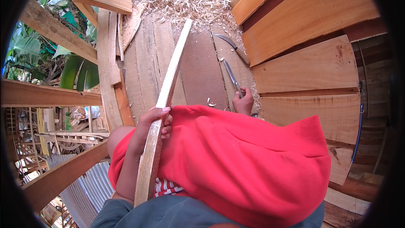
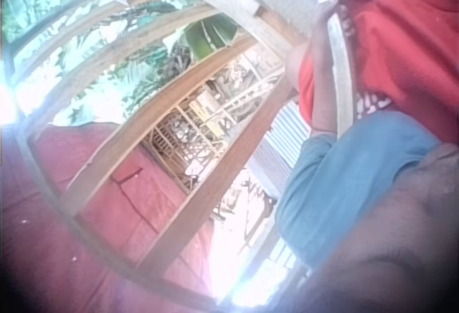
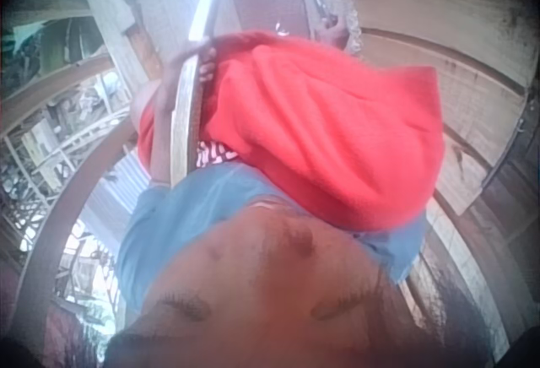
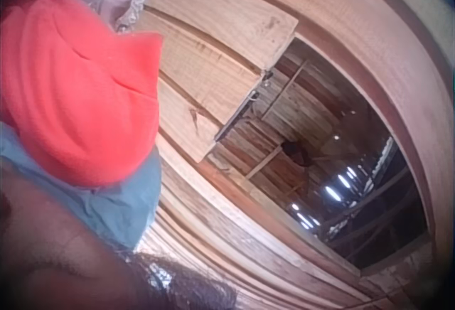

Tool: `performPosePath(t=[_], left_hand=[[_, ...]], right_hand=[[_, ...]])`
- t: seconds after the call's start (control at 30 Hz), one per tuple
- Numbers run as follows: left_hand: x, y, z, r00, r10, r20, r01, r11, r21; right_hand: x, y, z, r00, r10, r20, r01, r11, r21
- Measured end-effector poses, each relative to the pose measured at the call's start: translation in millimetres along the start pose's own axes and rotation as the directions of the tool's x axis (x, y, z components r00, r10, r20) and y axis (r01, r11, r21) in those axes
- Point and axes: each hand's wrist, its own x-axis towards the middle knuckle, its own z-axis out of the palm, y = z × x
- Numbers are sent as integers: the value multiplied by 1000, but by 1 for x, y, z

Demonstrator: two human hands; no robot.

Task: The person uses a knife to shave and shape a long, thin wooden plank. They hold the plank vertically against their body, using their bare feet to secure it while they work with their hands.

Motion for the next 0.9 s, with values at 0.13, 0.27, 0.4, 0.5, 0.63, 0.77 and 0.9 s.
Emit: performPosePath(t=[0.13,0.27,0.4,0.5,0.63,0.77,0.9], left_hand=[[2,0,-3,1000,-3,9,3,1000,3],[0,0,0,1000,-5,-20,5,1000,5],[0,1,1,1000,-2,-9,2,1000,11],[-1,1,1,1000,0,-6,0,1000,10],[-1,0,0,1000,0,-15,0,1000,3],[1,1,-1,1000,-6,-11,6,1000,7],[0,0,-3,1000,-2,-25,2,1000,4]], right_hand=[[5,0,2,1000,-7,10,7,1000,-2],[7,-4,4,999,-10,33,10,1000,0],[13,-3,9,998,-26,52,24,999,24],[18,-2,14,998,-34,62,32,999,20],[25,-7,19,994,-37,102,35,999,26],[29,-12,22,993,-49,104,47,999,24],[35,-34,18,987,8,159,-8,1000,-4]])
